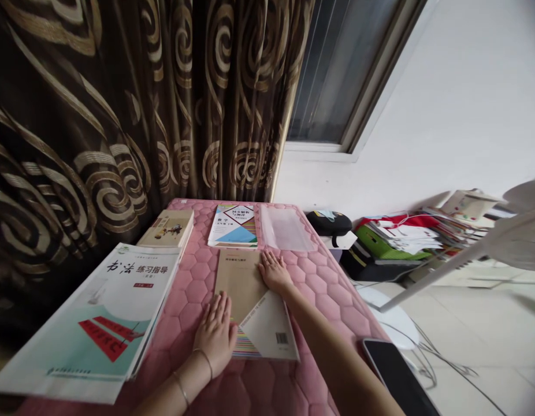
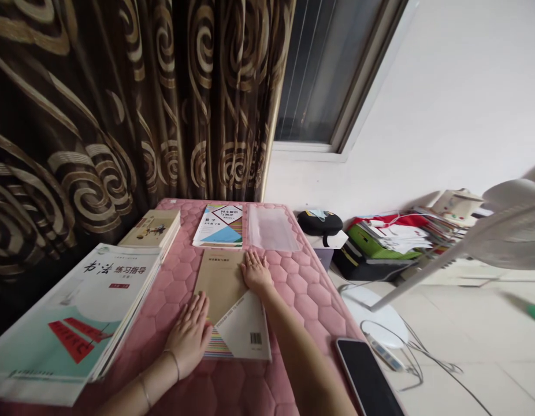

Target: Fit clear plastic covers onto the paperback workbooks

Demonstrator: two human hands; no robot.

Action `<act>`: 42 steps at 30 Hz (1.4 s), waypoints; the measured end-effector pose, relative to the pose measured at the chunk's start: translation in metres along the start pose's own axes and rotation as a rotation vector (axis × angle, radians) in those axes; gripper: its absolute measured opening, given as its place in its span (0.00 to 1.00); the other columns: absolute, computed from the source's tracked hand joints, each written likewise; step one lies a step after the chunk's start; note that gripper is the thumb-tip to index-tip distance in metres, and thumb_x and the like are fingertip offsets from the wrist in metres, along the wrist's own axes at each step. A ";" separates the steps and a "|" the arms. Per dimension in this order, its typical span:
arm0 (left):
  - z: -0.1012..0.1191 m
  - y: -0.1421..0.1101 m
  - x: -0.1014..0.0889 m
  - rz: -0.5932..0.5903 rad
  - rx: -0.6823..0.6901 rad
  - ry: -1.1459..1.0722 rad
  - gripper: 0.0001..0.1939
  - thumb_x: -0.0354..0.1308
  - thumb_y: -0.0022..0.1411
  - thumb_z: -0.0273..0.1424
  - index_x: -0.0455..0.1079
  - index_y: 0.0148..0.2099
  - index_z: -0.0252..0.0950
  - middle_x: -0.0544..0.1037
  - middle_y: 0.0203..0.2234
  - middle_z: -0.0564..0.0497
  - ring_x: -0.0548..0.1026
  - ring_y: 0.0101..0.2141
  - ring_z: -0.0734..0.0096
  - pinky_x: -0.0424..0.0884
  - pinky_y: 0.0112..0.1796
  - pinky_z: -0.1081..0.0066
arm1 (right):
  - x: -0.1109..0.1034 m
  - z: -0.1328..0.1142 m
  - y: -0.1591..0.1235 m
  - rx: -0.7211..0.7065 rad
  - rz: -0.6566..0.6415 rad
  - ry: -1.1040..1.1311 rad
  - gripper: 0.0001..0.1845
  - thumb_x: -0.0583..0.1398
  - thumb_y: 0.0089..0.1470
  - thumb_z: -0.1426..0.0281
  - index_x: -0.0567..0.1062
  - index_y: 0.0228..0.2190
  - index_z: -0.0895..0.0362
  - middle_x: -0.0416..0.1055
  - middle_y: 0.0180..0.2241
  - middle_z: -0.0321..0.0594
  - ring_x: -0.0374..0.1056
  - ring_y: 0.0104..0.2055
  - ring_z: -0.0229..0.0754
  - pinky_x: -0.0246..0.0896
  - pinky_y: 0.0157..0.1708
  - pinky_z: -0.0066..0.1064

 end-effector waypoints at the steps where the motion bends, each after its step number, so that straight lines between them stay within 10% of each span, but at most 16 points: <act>1: -0.006 -0.003 -0.001 0.015 -0.012 0.012 0.31 0.40 0.64 0.35 0.50 0.67 0.29 0.50 0.66 0.44 0.51 0.65 0.57 0.52 0.62 0.55 | -0.002 -0.005 -0.003 0.015 0.003 -0.009 0.30 0.40 0.65 0.63 0.51 0.64 0.64 0.40 0.67 0.47 0.34 0.69 0.46 0.26 0.65 0.48; 8: -0.006 -0.003 0.002 0.115 -0.004 0.049 0.30 0.42 0.63 0.33 0.55 0.66 0.29 0.54 0.65 0.43 0.53 0.64 0.57 0.53 0.61 0.56 | 0.017 -0.094 -0.099 -0.250 0.124 0.079 0.30 0.43 0.65 0.59 0.53 0.63 0.61 0.42 0.66 0.46 0.37 0.69 0.49 0.37 0.65 0.46; 13: -0.007 -0.002 0.002 0.152 0.017 0.057 0.30 0.41 0.64 0.35 0.56 0.65 0.28 0.56 0.64 0.43 0.55 0.63 0.58 0.56 0.59 0.58 | 0.028 -0.057 -0.150 -0.184 0.121 0.071 0.33 0.41 0.65 0.56 0.52 0.64 0.61 0.43 0.66 0.46 0.39 0.68 0.48 0.39 0.65 0.46; 19: -0.021 -0.006 -0.016 0.153 -0.090 0.008 0.27 0.44 0.64 0.35 0.61 0.62 0.29 0.62 0.62 0.39 0.60 0.60 0.53 0.59 0.57 0.55 | 0.026 -0.004 -0.150 -0.056 0.096 0.021 0.33 0.39 0.65 0.56 0.52 0.63 0.61 0.42 0.66 0.46 0.39 0.68 0.49 0.34 0.65 0.51; 32: -0.068 0.010 -0.028 -0.140 -0.476 -0.399 0.18 0.60 0.49 0.29 0.69 0.44 0.28 0.78 0.35 0.43 0.75 0.40 0.61 0.66 0.41 0.68 | 0.026 -0.016 -0.149 -0.031 0.061 -0.015 0.33 0.42 0.63 0.59 0.53 0.63 0.65 0.41 0.66 0.47 0.35 0.68 0.53 0.30 0.65 0.55; 42: -0.065 0.025 -0.021 -0.259 -0.474 -0.991 0.18 0.59 0.39 0.46 0.58 0.20 0.39 0.63 0.13 0.60 0.64 0.19 0.74 0.59 0.24 0.73 | 0.020 -0.052 -0.129 -0.012 0.069 0.022 0.31 0.49 0.54 0.77 0.61 0.59 0.69 0.52 0.63 0.55 0.41 0.67 0.57 0.37 0.64 0.52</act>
Point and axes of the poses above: each hand's wrist, its own y-axis towards the middle knuckle, its own x-axis out of the palm, z = x × y, the point moved 7 cm from there along y, towards the middle knuckle
